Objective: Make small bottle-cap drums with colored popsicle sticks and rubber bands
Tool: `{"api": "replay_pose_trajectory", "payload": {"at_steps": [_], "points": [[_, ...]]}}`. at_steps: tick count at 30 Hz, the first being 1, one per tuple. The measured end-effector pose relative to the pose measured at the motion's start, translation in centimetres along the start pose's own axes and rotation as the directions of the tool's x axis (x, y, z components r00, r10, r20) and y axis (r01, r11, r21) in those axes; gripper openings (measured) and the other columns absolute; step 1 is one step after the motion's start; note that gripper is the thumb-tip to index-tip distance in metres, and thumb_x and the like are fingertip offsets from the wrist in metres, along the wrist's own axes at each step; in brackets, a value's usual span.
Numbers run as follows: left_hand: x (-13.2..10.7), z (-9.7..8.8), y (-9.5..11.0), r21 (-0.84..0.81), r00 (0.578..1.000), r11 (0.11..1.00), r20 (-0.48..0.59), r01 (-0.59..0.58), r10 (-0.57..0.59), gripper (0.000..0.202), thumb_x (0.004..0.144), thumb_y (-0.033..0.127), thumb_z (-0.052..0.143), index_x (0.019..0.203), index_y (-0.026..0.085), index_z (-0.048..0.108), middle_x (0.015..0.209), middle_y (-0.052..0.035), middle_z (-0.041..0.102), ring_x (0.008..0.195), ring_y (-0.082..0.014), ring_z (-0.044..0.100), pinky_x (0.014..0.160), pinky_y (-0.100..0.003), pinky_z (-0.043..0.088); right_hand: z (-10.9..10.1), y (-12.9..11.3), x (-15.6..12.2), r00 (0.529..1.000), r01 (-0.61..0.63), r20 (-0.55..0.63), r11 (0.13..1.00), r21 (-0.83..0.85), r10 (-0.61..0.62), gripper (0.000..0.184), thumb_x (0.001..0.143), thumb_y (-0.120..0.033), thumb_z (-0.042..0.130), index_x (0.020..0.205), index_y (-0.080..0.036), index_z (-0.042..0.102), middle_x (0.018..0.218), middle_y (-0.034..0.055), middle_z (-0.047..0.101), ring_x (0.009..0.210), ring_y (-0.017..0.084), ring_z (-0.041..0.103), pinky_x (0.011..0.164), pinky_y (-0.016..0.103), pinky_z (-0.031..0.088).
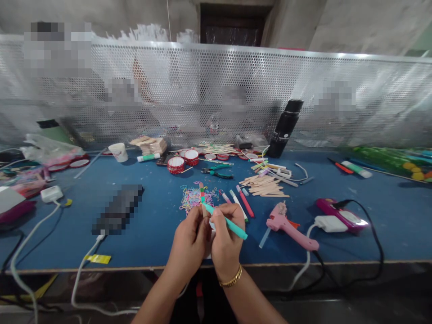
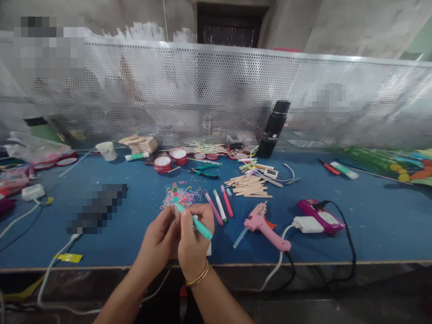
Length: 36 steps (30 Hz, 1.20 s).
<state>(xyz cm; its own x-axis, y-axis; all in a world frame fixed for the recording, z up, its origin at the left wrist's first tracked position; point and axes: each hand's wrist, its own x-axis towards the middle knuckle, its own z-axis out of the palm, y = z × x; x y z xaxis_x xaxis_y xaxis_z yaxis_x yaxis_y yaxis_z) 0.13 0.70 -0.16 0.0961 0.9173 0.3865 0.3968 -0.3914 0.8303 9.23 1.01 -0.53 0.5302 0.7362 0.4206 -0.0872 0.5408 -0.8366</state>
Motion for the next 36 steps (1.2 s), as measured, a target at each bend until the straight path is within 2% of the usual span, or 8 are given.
{"api": "replay_pose_trajectory", "payload": {"at_steps": [12, 22, 30, 36], "points": [[0.18, -0.19, 0.20, -0.009, 1.000, 1.000, 0.005, 0.004, -0.004, 0.017, 0.099, 0.031, 0.046, 0.087, 0.022, 0.055, 0.075, 0.0011, 0.060, 0.067, -0.0161, 0.055, 0.064, -0.027, 0.041, 0.00, -0.28, 0.29, 0.994, 0.006, -0.105, 0.999, -0.045, -0.010, 0.018, 0.090, -0.032, 0.062, 0.076, -0.021, 0.057, 0.070, -0.0043, 0.058, 0.063, 0.013, 0.057, 0.062, 0.027, 0.047], [0.08, -0.11, 0.17, -0.041, 1.000, 0.999, 0.021, 0.017, -0.016, 0.017, 0.100, 0.031, 0.047, 0.086, 0.022, 0.051, 0.074, 0.0008, 0.060, 0.069, -0.0169, 0.055, 0.067, -0.029, 0.041, 0.09, -0.39, 0.13, 0.997, 0.055, -0.053, 0.998, -0.015, -0.056, 0.015, 0.090, -0.030, 0.062, 0.079, -0.021, 0.059, 0.074, -0.0031, 0.061, 0.065, 0.013, 0.059, 0.063, 0.027, 0.049], [0.04, -0.13, 0.02, -0.034, 1.000, 0.999, 0.013, 0.004, -0.003, 0.017, 0.100, 0.031, 0.046, 0.088, 0.022, 0.054, 0.078, 0.0004, 0.060, 0.069, -0.0163, 0.054, 0.067, -0.028, 0.041, 0.07, -0.28, 0.18, 0.995, 0.031, -0.093, 0.999, -0.025, -0.033, 0.018, 0.092, -0.031, 0.062, 0.078, -0.021, 0.057, 0.071, -0.0044, 0.058, 0.063, 0.012, 0.057, 0.061, 0.027, 0.048], [0.07, -0.04, -0.01, -0.035, 0.999, 0.999, 0.021, 0.026, -0.025, 0.019, 0.101, 0.034, 0.047, 0.085, 0.023, 0.051, 0.074, 0.0011, 0.059, 0.072, -0.0174, 0.056, 0.069, -0.029, 0.041, 0.08, -0.36, 0.02, 0.999, 0.045, -0.017, 0.999, 0.005, -0.045, 0.015, 0.092, -0.030, 0.062, 0.081, -0.020, 0.059, 0.073, -0.0036, 0.062, 0.063, 0.012, 0.060, 0.060, 0.026, 0.049]]}}
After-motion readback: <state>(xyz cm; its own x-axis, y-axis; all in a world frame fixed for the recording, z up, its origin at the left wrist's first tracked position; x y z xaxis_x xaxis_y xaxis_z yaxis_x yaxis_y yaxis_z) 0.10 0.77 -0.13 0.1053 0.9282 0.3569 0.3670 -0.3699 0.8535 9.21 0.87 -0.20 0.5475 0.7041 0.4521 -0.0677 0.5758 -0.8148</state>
